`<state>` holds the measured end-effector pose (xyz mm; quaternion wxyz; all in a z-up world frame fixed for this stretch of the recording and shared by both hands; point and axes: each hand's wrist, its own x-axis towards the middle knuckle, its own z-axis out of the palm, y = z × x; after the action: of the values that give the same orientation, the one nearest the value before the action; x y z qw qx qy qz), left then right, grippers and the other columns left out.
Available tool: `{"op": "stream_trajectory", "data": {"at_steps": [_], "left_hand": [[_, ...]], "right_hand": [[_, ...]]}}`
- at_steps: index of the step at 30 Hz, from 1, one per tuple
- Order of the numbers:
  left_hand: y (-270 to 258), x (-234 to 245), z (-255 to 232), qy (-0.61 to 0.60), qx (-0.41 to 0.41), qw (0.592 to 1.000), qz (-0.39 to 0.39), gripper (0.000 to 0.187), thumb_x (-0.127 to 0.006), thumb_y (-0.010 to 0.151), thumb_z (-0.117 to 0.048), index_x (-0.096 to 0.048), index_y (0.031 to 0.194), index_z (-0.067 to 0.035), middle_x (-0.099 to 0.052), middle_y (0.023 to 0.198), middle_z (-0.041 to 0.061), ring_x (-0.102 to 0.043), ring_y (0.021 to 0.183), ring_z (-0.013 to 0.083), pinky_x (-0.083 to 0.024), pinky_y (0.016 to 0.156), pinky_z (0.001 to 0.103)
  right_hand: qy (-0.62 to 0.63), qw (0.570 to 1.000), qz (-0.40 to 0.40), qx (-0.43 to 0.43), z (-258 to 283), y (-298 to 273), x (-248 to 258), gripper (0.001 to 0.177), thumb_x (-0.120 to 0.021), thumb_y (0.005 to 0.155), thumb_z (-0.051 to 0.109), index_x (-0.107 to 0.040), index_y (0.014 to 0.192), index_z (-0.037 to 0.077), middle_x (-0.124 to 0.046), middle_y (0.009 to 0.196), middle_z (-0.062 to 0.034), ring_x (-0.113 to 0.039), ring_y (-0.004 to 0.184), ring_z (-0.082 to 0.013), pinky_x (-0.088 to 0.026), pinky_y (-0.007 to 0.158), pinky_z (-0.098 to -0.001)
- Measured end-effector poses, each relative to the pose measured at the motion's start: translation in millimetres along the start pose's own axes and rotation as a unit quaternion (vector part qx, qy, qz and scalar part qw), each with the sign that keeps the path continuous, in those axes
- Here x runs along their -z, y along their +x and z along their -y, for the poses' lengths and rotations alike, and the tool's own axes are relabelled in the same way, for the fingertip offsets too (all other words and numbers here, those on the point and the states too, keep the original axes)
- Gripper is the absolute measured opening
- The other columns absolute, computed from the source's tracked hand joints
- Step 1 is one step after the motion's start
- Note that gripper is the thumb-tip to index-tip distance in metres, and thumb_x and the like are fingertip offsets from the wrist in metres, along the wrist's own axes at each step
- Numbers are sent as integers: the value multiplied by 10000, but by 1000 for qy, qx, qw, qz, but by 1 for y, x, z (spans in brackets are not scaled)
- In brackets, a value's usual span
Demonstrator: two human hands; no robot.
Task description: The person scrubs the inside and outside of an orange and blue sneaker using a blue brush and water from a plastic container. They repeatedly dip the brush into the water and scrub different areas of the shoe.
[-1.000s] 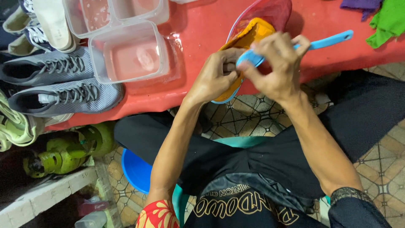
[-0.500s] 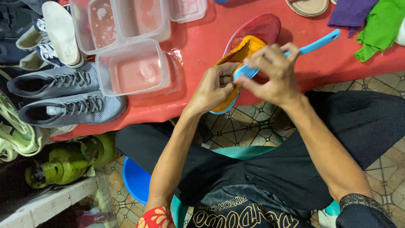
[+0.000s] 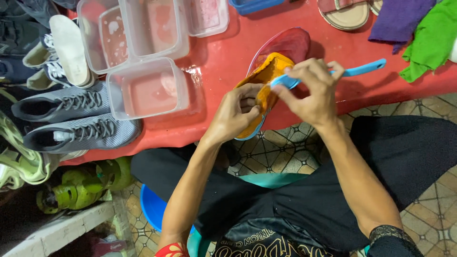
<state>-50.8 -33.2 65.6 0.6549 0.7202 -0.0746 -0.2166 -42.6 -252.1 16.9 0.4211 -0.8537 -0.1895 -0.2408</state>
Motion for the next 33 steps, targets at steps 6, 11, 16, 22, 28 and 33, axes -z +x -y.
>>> {"op": "stream_trajectory", "data": {"at_steps": [6,11,16,22,28,33], "left_hand": [[7,-4,-10,10,26,999,-26,494,-632,804,43,-623,1297,72,-663,992,156,-670,896,163,-627,784,351],[13,-9,-24,38,32,999,-15,570,-627,787,40,-571,1348,121,-611,994,165,-630,908,182,-611,745,374],[23,-12,-5,-7,6,1000,-6,696,-553,759,106,-519,1453,67,-627,1257,312,-576,1249,357,-547,950,519],[22,-15,-5,-64,-10,998,16,683,-447,721,184,-574,1372,21,-583,1464,188,-507,1434,241,-448,1168,306],[19,-15,-5,-72,18,997,-2,672,-473,743,176,-589,1377,-12,-661,1367,166,-674,1070,134,-554,832,208],[21,-18,-8,-102,5,995,9,670,-453,764,187,-532,1415,48,-669,1337,156,-663,969,90,-531,810,195]], "right_hand": [[28,999,-22,-39,-14,0,7,334,-855,999,402,-732,1113,113,-679,1046,-43,-654,975,-265,-246,1016,-438],[59,998,-19,-31,-6,7,9,333,-868,965,397,-740,1072,109,-687,1006,-36,-684,970,-264,-273,1042,-417],[73,997,-23,7,11,25,23,294,-868,975,283,-718,1025,35,-654,974,-115,-654,910,-374,-411,921,-463],[-49,999,-8,-17,-18,14,14,338,-816,991,445,-778,1020,111,-702,1036,-11,-645,1010,-217,-251,1011,-424],[-4,1000,13,-15,-24,10,4,442,-716,989,548,-769,993,108,-727,1015,-19,-650,1011,-201,-242,1017,-426],[10,1000,19,22,-8,16,5,349,-769,968,496,-777,995,148,-724,1027,0,-660,975,-186,-258,1030,-442]]}}
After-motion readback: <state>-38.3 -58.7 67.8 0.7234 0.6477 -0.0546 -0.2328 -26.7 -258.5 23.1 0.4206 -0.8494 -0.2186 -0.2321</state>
